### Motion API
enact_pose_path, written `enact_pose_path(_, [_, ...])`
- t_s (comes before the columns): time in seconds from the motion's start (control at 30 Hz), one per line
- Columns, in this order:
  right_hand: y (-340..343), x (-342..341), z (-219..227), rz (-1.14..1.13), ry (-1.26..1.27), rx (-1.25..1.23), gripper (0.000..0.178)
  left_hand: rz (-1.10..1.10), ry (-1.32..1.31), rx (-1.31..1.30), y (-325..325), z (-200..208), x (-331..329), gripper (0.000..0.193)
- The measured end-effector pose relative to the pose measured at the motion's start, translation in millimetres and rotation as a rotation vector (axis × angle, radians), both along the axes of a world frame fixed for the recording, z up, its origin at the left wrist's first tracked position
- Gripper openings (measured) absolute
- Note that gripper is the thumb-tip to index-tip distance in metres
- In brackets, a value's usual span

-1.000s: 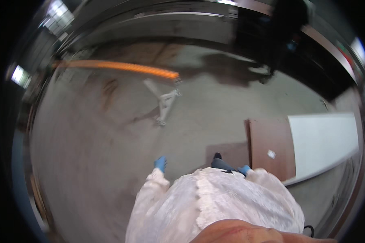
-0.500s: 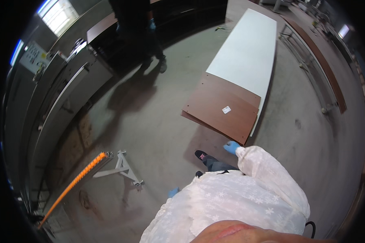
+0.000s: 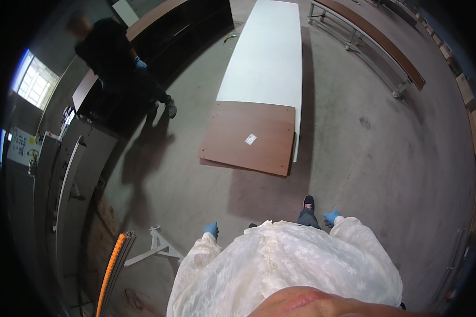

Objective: The person picks up large brown wood panels from a table and stacks them on the floor. They walk around the workshop to retrieve additional panels and place them in a growing pile. The person also briefly handles a small yellow sponge-like object.

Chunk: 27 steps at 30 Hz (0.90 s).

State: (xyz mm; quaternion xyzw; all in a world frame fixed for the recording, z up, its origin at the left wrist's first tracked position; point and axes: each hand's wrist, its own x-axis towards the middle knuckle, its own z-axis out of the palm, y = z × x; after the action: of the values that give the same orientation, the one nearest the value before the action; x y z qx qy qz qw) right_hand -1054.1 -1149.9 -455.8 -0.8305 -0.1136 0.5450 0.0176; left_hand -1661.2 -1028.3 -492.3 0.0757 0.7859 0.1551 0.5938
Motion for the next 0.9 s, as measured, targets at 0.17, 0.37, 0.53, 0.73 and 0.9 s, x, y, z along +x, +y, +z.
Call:
enact_pose_path(0.17, [-31.5,89.7,-8.4,-0.275,0.170,0.115,0.028,-0.244,-0.023,0.184,82.4,20.9,160.9,0.014])
enact_pose_path(0.37, [-71.4,251.4,-3.4,-0.567,0.105,0.089,0.023,-0.326,-0.131,0.189,126.5,50.5,394.9,0.013])
enact_pose_path(0.53, [-62.3,387.2,7.1,-0.695,0.100,0.069,0.020,-0.577,-0.213,0.270,145.7,65.8,535.3,0.018])
enact_pose_path(0.73, [54.6,520.5,-9.7,-0.781,0.154,0.282,0.040,-0.626,0.018,0.154,204.8,35.6,582.3,0.023])
enact_pose_path(0.9, [193.6,604.6,-0.7,-0.445,-0.021,0.367,0.041,-0.383,-0.047,-0.096,286.4,-11.2,606.8,0.024])
